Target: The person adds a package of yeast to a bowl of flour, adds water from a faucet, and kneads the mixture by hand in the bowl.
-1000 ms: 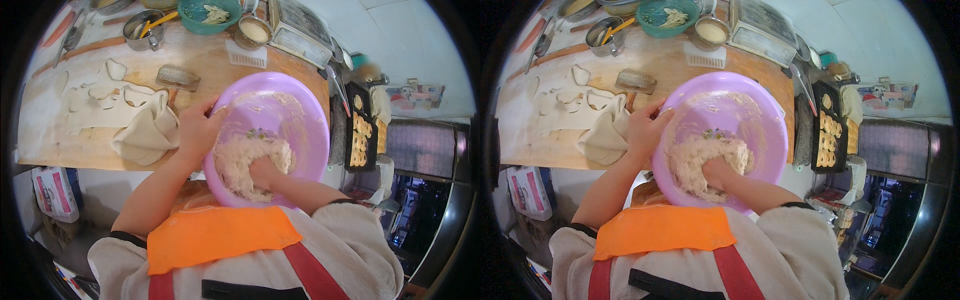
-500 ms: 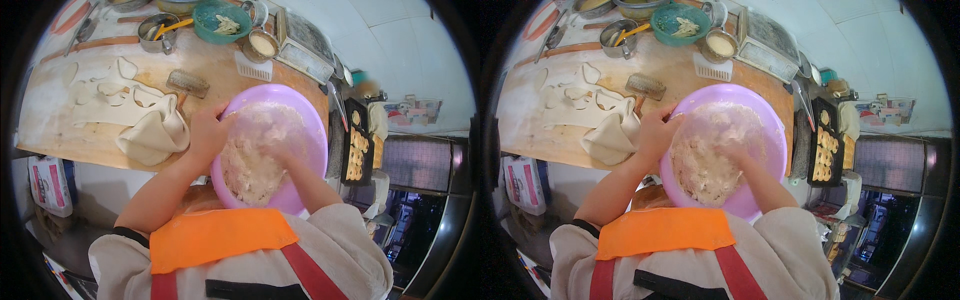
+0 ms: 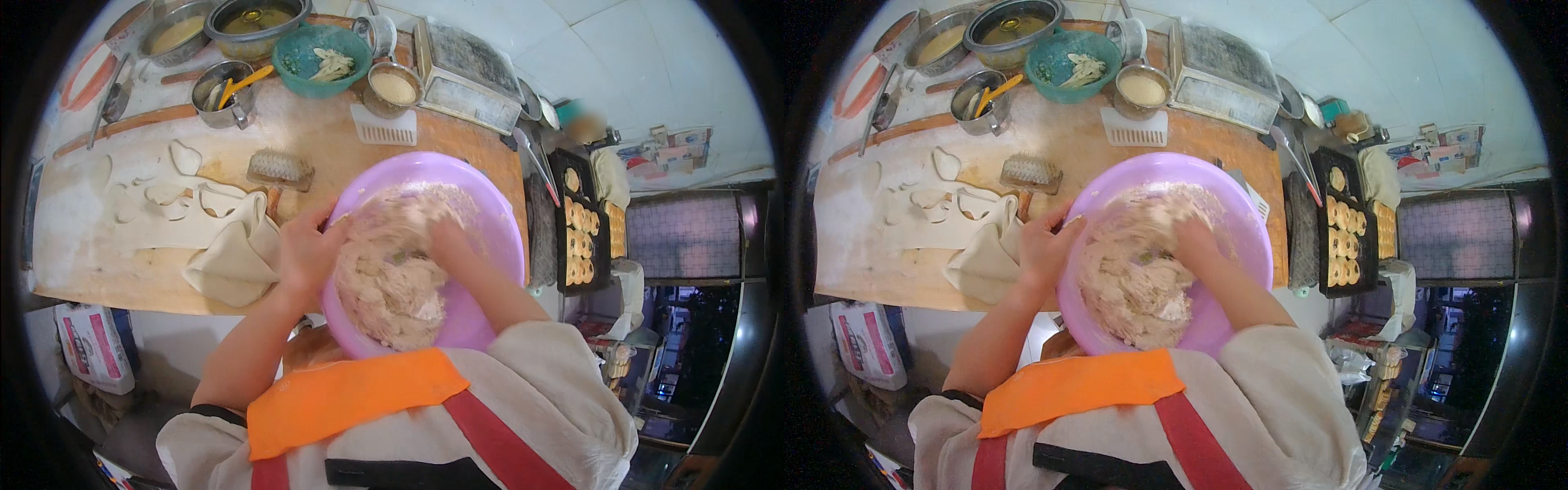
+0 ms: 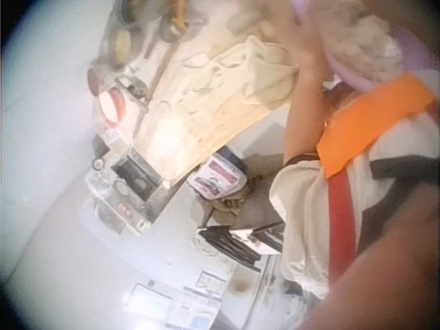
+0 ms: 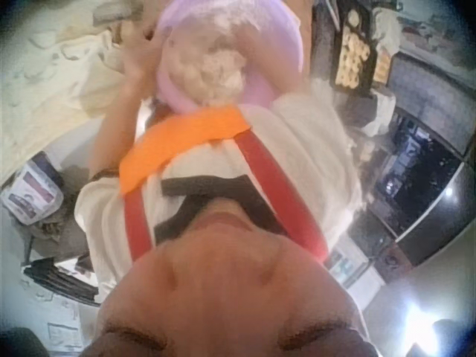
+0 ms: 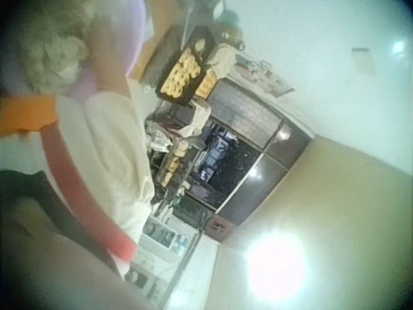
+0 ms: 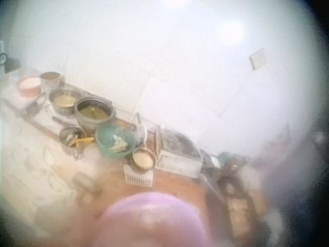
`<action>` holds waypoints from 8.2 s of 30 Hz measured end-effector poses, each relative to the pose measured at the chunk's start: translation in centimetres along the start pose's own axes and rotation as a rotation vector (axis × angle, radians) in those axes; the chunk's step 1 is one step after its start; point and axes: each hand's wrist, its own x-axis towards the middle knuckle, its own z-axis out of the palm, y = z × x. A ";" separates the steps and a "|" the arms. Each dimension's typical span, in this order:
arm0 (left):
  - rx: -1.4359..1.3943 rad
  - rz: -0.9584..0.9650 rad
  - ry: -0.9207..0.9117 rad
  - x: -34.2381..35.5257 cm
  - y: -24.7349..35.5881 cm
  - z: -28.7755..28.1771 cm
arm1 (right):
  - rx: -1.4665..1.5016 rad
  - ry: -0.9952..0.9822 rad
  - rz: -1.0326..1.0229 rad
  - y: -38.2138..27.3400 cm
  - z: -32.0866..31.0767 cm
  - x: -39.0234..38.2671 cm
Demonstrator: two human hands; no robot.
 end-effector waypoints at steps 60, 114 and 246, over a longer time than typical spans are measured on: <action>0.068 -0.011 -0.051 1.2 -0.7 0.7 | 0.615 0.229 0.136 3.6 -5.7 2.5; 0.237 0.052 -0.084 5.4 1.0 0.1 | 1.398 -0.637 0.812 -2.0 5.3 -11.4; 0.400 0.184 -0.082 6.8 0.5 -0.8 | 0.037 -0.734 -0.466 -15.1 -5.5 3.9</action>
